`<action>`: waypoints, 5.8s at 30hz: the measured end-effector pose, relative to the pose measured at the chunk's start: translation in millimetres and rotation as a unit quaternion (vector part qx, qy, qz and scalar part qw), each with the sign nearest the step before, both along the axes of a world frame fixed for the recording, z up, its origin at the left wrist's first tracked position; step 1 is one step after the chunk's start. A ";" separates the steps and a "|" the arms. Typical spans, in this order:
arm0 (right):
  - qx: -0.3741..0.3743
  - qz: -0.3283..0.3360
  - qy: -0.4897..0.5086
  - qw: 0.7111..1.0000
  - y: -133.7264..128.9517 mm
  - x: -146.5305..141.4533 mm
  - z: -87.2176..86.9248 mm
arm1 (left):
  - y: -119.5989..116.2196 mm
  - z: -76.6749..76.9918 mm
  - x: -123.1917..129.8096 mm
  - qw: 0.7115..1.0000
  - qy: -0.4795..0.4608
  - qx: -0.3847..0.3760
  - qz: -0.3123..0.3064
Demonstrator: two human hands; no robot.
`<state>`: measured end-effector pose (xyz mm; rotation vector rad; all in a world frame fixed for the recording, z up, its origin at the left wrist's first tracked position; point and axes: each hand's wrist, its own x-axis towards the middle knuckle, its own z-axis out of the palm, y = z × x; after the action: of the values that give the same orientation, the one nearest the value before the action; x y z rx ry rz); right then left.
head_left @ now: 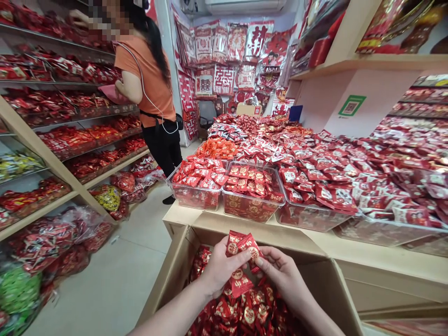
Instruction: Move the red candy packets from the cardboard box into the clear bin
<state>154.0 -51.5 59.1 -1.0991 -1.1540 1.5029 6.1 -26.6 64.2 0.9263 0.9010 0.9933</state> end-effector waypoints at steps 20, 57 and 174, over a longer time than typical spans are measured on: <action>-0.004 -0.047 -0.028 0.999 0.1 -3.3 -8.6 | 4.2 0.5 2.2 0.999 0.031 0.035 0.022; 0.441 -0.066 -0.619 0.647 165.7 47.0 83.7 | 10.3 -5.4 -14.0 0.980 -0.055 -0.182 -0.050; 0.093 0.048 -0.151 0.983 4.7 10.0 4.7 | 10.0 11.7 -18.2 0.911 0.301 0.211 -0.186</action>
<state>164.0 -46.8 63.7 -1.1828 -1.5425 1.2966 -12.0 -16.6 75.8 1.7661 0.9738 0.5739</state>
